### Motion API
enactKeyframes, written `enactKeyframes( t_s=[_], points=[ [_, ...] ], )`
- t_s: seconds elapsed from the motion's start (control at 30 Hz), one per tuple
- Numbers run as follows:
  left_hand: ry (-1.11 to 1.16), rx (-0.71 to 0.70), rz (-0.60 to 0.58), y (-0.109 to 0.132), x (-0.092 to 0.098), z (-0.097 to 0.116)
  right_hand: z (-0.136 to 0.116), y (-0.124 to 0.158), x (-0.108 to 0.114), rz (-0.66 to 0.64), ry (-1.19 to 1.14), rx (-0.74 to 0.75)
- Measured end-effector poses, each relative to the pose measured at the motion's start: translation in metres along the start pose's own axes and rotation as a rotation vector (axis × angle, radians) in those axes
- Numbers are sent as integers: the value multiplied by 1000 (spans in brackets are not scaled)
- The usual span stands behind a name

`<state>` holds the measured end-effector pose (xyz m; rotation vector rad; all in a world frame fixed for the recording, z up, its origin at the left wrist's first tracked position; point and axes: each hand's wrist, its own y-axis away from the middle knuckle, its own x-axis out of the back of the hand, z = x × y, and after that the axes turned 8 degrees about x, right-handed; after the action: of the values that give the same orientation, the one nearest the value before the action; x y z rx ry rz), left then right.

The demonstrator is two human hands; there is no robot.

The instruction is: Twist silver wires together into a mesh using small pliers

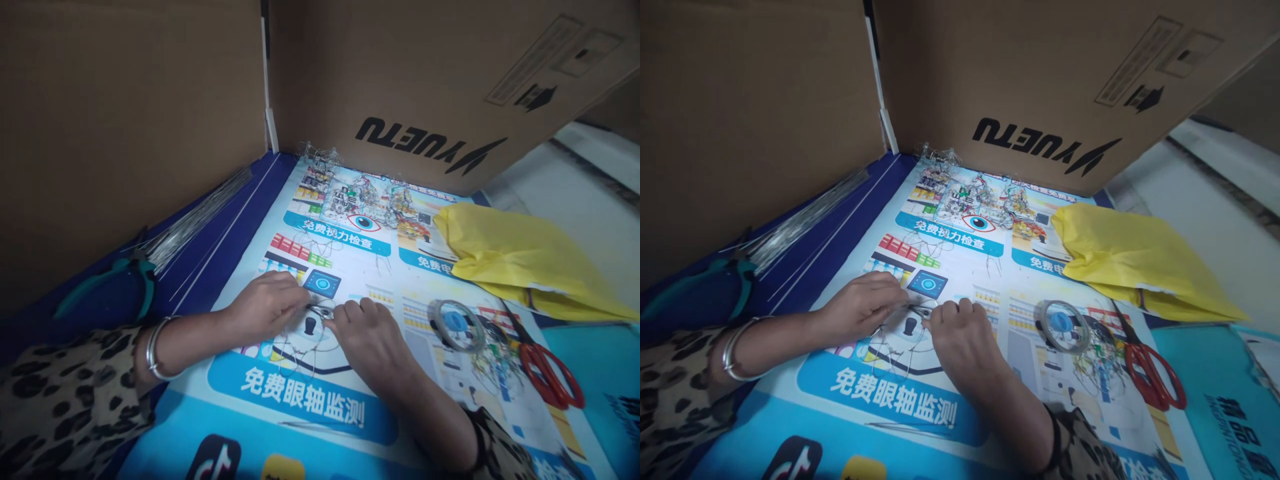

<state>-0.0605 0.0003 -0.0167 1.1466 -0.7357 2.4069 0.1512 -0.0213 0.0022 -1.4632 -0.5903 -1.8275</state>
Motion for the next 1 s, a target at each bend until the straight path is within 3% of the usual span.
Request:
enactKeyframes(
  t_s=[1.0],
  points=[
    [208, 51, 24, -6, -1, -6, 4, 1, -1, 69, -50, 8]
  ],
)
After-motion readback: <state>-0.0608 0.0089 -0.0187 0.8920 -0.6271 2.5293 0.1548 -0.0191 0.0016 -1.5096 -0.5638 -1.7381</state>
